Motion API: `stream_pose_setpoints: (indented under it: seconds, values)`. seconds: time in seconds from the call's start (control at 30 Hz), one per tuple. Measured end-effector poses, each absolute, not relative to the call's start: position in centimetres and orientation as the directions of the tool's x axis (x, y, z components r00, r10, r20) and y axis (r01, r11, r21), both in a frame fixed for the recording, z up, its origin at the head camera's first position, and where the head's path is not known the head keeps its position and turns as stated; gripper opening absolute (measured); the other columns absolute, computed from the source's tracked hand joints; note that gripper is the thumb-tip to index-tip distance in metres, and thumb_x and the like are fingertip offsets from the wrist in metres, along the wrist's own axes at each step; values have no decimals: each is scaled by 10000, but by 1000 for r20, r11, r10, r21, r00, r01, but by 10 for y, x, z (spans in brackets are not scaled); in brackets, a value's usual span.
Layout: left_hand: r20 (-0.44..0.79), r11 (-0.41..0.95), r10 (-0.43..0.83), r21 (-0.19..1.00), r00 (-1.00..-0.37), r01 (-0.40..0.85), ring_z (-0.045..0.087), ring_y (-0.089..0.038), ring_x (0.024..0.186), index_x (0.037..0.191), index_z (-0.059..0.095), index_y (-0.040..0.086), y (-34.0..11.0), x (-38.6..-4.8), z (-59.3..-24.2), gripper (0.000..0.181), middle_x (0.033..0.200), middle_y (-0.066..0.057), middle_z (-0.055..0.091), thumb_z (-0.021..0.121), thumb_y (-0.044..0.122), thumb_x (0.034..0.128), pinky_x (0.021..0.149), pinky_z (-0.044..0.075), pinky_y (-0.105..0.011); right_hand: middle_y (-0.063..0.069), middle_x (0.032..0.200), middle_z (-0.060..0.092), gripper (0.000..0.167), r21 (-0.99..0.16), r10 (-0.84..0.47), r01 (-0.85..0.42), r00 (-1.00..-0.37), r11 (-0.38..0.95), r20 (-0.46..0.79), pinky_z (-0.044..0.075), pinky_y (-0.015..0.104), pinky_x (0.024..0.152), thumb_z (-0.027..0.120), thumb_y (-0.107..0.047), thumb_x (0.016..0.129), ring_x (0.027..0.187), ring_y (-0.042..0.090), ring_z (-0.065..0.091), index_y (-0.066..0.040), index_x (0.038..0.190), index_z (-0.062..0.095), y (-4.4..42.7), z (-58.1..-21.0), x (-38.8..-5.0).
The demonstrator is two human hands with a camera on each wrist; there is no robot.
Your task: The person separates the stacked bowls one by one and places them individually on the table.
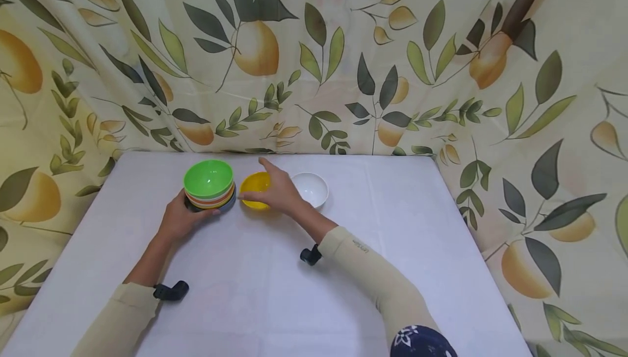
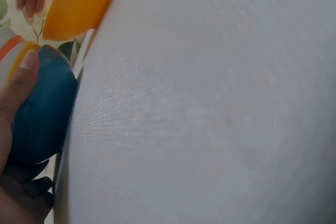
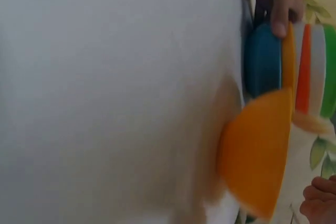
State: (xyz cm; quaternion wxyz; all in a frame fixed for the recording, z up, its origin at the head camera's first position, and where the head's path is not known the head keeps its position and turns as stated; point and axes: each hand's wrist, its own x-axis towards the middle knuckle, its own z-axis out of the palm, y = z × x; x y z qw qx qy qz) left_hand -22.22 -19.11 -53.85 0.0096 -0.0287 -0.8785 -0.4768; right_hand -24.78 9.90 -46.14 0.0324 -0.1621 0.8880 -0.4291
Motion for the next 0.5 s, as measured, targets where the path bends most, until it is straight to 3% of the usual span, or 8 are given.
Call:
stream_pose_setpoints:
  seconds: [0.3, 0.5]
  values:
    - [72, 549, 57, 831, -996, 92, 459, -429, 1414, 1593, 356, 36, -193, -223, -539, 1064, 1511, -245, 512, 948, 406, 790, 1153, 390, -611, 107, 1602, 480, 1103, -699, -452, -351, -891, 623, 45, 405, 408, 1194, 872, -563, 811, 1464, 240, 457, -47, 1631, 345, 44, -456, -258]
    - [63, 550, 56, 831, -996, 84, 491, -416, 1381, 1585, 369, 52, -194, -224, -541, 1067, 1493, -233, 529, 948, 442, 778, 1115, 430, -596, 72, 1392, 660, 1031, -752, -441, -329, -896, 572, 56, 514, 346, 1068, 937, -494, 764, 1261, 179, 610, -52, 1561, 456, 29, -455, -260]
